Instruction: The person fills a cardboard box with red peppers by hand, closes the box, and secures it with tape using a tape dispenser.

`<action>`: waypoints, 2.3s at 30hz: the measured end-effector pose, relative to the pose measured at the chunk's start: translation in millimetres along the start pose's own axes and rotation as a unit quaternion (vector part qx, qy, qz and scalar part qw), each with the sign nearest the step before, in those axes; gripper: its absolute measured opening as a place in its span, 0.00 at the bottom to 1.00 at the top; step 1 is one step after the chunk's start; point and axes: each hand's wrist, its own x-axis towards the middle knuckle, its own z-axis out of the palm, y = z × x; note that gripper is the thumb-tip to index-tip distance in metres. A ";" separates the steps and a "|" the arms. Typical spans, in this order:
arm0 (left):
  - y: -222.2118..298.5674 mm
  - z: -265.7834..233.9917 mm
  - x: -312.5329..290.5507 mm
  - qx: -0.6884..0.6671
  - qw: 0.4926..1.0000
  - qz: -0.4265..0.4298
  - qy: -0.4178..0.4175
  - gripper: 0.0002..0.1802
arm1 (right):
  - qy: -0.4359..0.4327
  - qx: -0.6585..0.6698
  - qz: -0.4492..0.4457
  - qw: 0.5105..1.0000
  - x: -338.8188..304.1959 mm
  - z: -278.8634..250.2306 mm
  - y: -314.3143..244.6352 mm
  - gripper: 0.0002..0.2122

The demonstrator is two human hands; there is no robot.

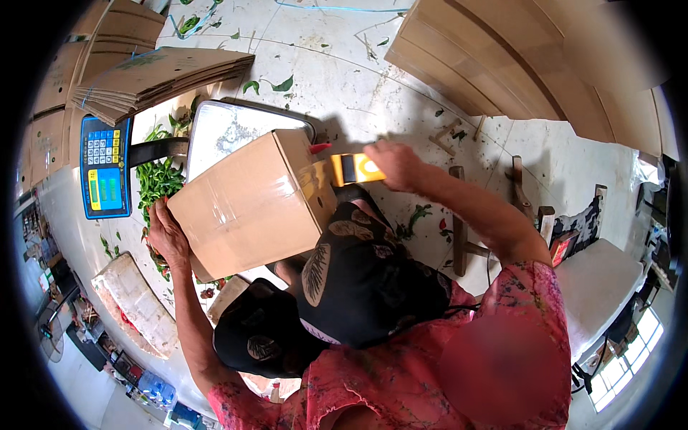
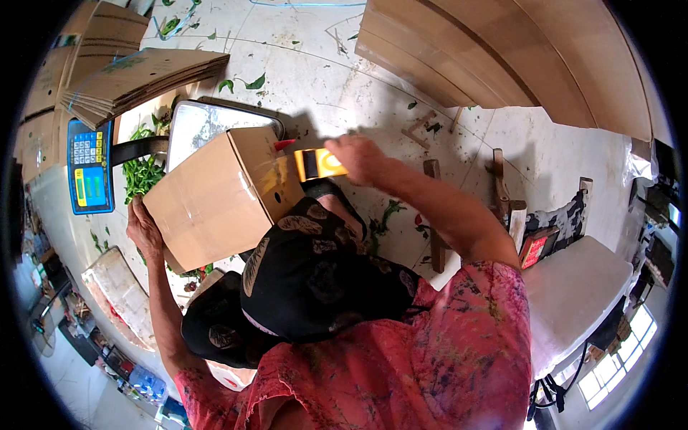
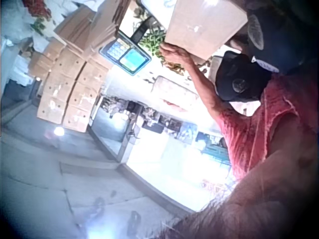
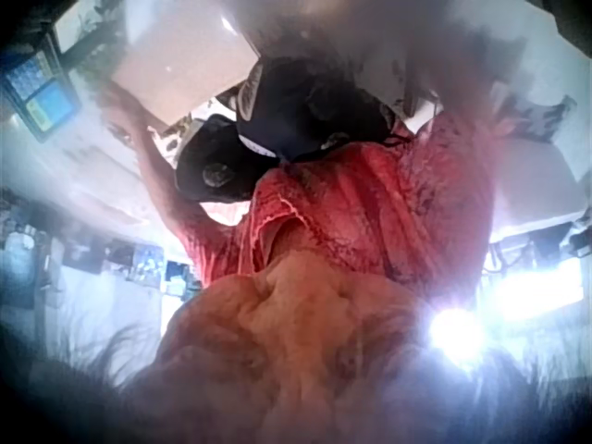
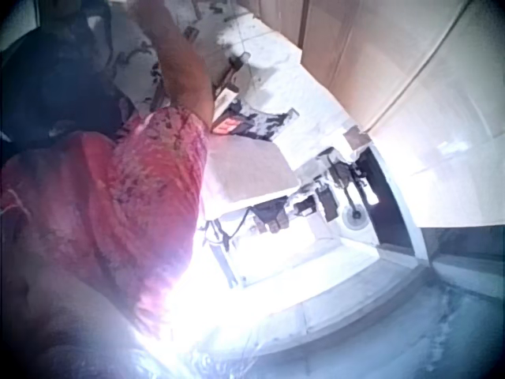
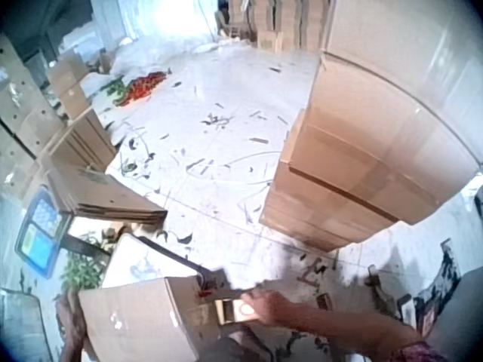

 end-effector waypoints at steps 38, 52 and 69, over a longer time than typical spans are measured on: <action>-25.4 -5.8 -43.9 -0.176 0.977 -0.083 -0.083 0.33 | 0.041 0.167 0.328 0.929 -1.1 76.0 -23.5 0.23; -37.7 -6.5 -45.5 -0.136 0.985 -0.086 -0.068 0.34 | 0.037 0.612 0.358 0.705 87.4 193.2 -50.0 0.21; -7.9 -6.9 -48.9 -0.525 0.781 -0.254 -0.223 0.42 | 0.085 0.422 0.186 0.883 130.2 -120.7 -208.4 0.18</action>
